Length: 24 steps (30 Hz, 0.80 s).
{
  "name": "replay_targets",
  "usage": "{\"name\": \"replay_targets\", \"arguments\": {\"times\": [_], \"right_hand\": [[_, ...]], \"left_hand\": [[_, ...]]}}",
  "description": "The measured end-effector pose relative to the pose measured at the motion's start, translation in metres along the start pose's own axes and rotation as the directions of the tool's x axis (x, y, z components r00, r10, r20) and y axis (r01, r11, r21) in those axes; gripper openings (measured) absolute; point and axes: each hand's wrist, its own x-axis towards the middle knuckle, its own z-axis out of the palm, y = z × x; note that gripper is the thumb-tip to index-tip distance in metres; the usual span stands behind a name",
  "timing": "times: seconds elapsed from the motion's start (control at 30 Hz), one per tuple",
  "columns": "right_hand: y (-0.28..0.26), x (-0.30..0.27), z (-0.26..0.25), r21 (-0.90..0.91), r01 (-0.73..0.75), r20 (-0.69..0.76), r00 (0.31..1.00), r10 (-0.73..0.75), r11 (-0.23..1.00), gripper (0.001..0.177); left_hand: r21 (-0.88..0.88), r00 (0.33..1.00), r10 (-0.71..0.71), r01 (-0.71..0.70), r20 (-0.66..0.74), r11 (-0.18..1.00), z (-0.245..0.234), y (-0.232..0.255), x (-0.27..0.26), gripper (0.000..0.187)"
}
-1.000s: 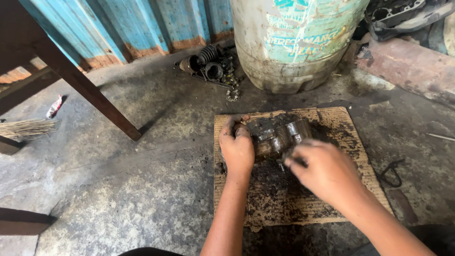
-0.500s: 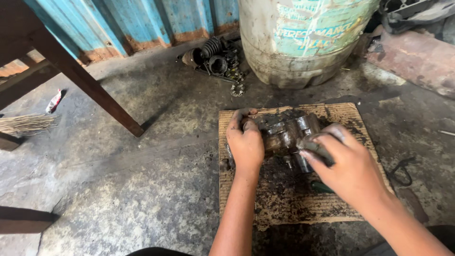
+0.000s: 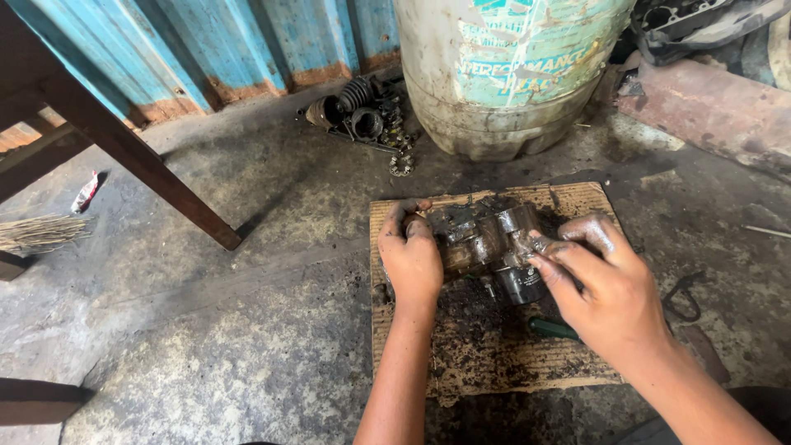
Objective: The person cleans a greasy starter motor assembly on a piece of cardboard using a small brush and by hand.
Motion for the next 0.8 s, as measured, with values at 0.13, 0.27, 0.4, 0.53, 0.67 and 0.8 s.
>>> {"name": "replay_targets", "arguments": {"times": [0.13,0.27,0.4,0.53,0.67,0.8], "right_hand": [[0.016,0.004,0.002,0.0,-0.016,-0.004,1.0,0.016,1.0,0.01],[0.038,0.007,-0.025,-0.123,-0.096,-0.118,0.99,0.082,0.988,0.009],[0.074,0.009,-0.051,-0.334,-0.076,-0.249,0.968,-0.011,0.939,0.016],[0.13,0.005,-0.056,-0.006,-0.238,-0.268,0.936,0.227,0.971,0.018],[0.148,0.007,-0.06,0.039,-0.31,-0.247,0.918,0.31,0.95,0.022],[0.116,0.017,-0.069,-0.306,-0.346,-0.242,0.929,0.279,0.887,0.029]], "left_hand": [[-0.028,0.993,-0.117,0.117,0.0,0.993,0.0,0.002,-0.002,0.026],[-0.082,0.979,-0.202,0.202,0.017,0.976,0.0,0.005,-0.003,0.026],[-0.083,0.989,-0.148,0.148,0.01,0.985,0.0,0.003,-0.001,0.025],[-0.034,1.0,-0.02,0.02,0.006,0.999,-0.001,-0.001,-0.001,0.027],[-0.072,0.997,-0.077,0.077,0.009,0.994,-0.001,-0.005,-0.001,0.027],[-0.082,0.996,-0.088,0.088,0.007,0.993,-0.001,-0.006,-0.001,0.026]]}}
